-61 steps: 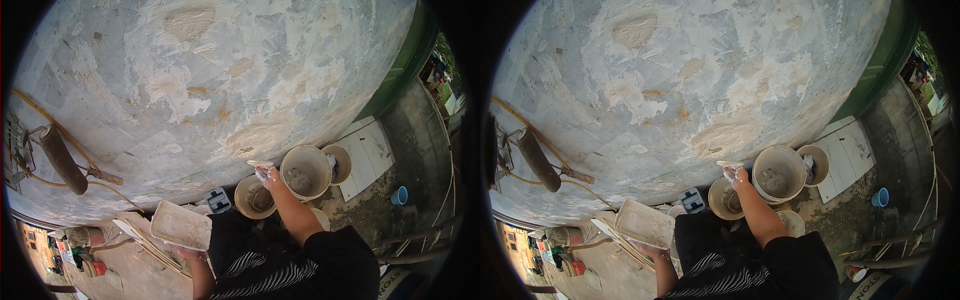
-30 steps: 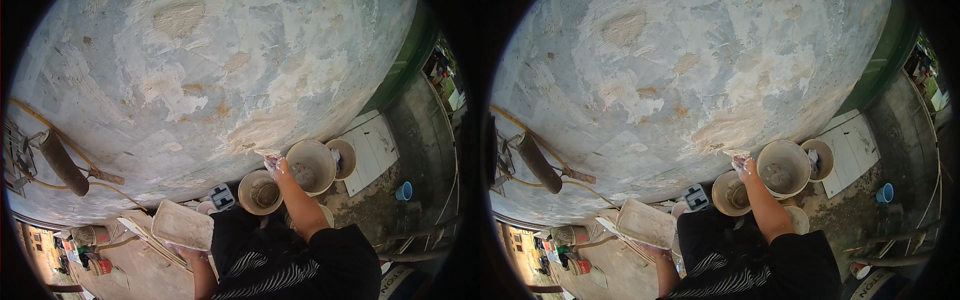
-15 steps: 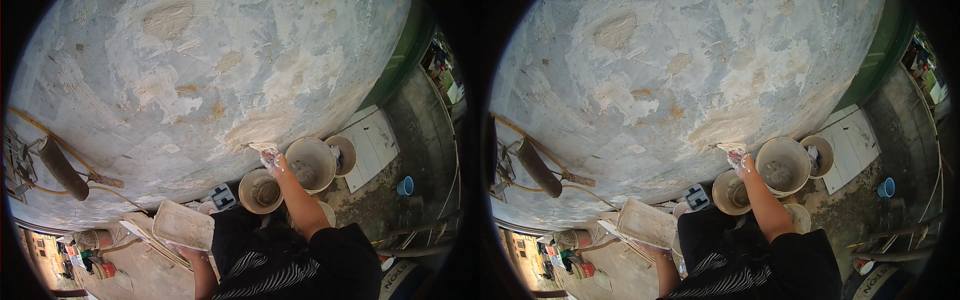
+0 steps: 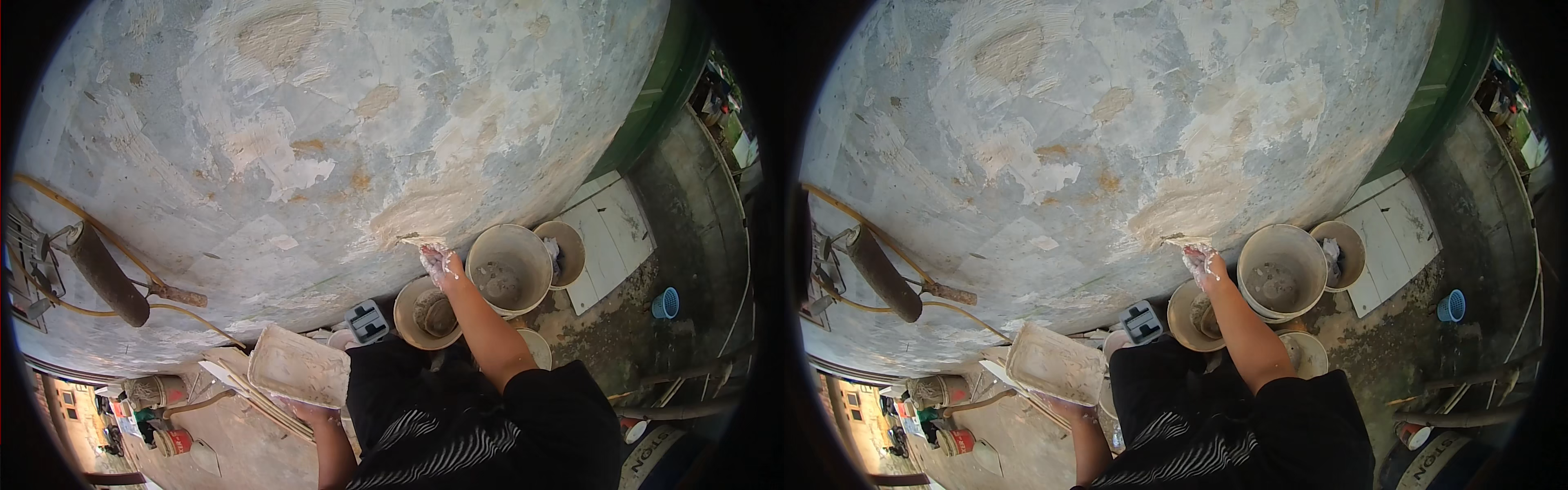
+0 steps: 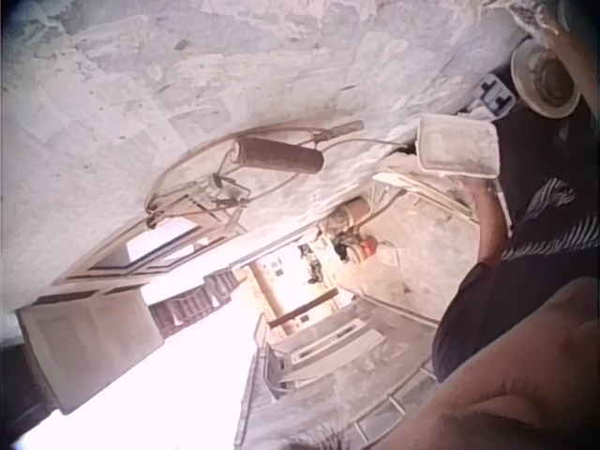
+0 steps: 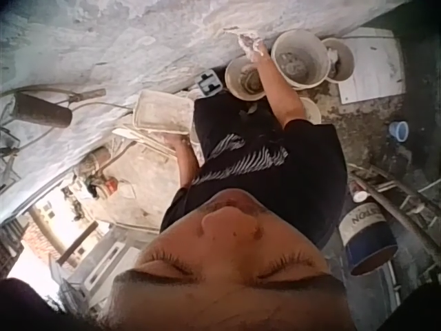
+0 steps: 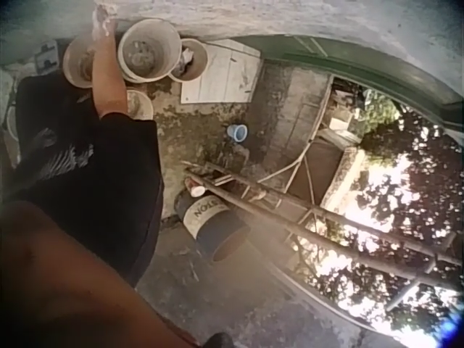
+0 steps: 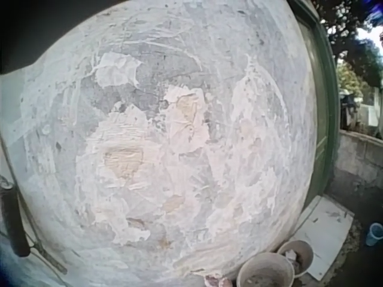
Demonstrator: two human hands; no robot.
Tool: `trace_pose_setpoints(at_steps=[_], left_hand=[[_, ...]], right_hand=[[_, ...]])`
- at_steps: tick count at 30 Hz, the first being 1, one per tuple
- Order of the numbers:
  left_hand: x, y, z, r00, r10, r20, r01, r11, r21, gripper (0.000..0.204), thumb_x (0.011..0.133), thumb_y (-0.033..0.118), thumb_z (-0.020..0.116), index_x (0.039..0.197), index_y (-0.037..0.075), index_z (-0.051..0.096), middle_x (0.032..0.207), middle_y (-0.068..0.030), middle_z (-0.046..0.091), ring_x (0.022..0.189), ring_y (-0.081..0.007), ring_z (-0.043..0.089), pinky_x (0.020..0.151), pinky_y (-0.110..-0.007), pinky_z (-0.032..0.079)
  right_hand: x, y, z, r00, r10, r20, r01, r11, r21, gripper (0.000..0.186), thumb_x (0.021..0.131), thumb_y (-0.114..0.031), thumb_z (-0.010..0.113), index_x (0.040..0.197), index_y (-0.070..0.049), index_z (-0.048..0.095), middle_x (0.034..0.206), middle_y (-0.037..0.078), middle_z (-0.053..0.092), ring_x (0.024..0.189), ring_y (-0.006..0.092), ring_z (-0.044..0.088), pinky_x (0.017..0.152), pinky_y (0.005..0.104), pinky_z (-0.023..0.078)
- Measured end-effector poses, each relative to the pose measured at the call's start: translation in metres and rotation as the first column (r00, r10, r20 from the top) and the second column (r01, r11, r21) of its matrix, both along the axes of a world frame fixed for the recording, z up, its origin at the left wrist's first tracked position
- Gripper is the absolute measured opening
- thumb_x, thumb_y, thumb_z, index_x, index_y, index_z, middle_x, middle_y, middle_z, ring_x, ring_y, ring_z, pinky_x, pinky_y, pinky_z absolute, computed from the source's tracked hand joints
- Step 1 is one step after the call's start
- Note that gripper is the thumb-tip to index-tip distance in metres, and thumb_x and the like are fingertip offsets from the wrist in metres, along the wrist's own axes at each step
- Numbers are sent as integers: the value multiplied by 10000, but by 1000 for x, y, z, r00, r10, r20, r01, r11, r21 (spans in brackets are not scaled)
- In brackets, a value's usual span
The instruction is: Applying filler or spackle to a rough wall surface using a putty knife.
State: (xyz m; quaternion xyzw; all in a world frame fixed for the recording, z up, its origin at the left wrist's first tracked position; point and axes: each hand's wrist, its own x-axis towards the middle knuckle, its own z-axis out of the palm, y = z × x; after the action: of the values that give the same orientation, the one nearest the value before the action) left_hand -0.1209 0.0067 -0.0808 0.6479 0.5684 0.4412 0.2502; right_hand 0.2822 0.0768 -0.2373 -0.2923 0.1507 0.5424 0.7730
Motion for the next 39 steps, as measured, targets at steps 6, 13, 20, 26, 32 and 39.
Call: trace_pose_setpoints(at_steps=[6,13,20,26,32,39], left_hand=[[5,-3,-7,972,79,219,-71,996,-45,651,871,365,502,1354,-3,265,1393,-169,326,1244,-282,388,1023,-391,334],[29,-8,27,786,148,601,-46,982,-182,673,871,351,505,1365,-8,224,1389,-174,334,1251,-282,377,1031,-400,319],[7,-4,5,1000,-2,-29,2,1000,-6,682,889,528,314,1385,68,233,1375,-143,346,1192,-331,431,959,-456,406],[10,-3,-6,969,-56,242,32,994,100,618,932,487,268,1386,73,208,1359,-153,353,1154,-336,467,893,-469,473],[24,-10,13,869,-73,489,45,997,68,618,923,459,312,1383,64,192,1352,-176,344,1127,-335,490,856,-462,499],[18,-10,26,995,-97,16,96,992,85,651,911,508,323,1389,82,201,1357,-160,345,1127,-355,484,910,-490,447]], right_hand=[[-10,-30,-13,999,17,38,-17,1000,-4,209,882,-150,472,1005,9,533,947,167,600,876,288,585,847,431,473],[-33,9,8,985,167,36,-168,986,13,198,889,-136,470,1041,-17,514,985,150,589,916,279,578,895,446,443],[-31,-8,52,999,30,27,-32,996,82,180,890,-113,453,984,23,525,924,175,589,851,275,592,819,413,490],[-30,-26,20,994,111,10,-110,994,-20,190,891,-116,428,994,20,512,919,177,587,851,276,591,823,416,487],[-27,-7,-11,984,169,48,-161,977,-139,212,899,-156,409,1003,9,491,928,183,586,842,303,596,824,475,480],[15,2,51,976,67,205,-64,998,-25,187,893,-141,431,986,4,502,911,189,595,821,302,605,819,475,484]])
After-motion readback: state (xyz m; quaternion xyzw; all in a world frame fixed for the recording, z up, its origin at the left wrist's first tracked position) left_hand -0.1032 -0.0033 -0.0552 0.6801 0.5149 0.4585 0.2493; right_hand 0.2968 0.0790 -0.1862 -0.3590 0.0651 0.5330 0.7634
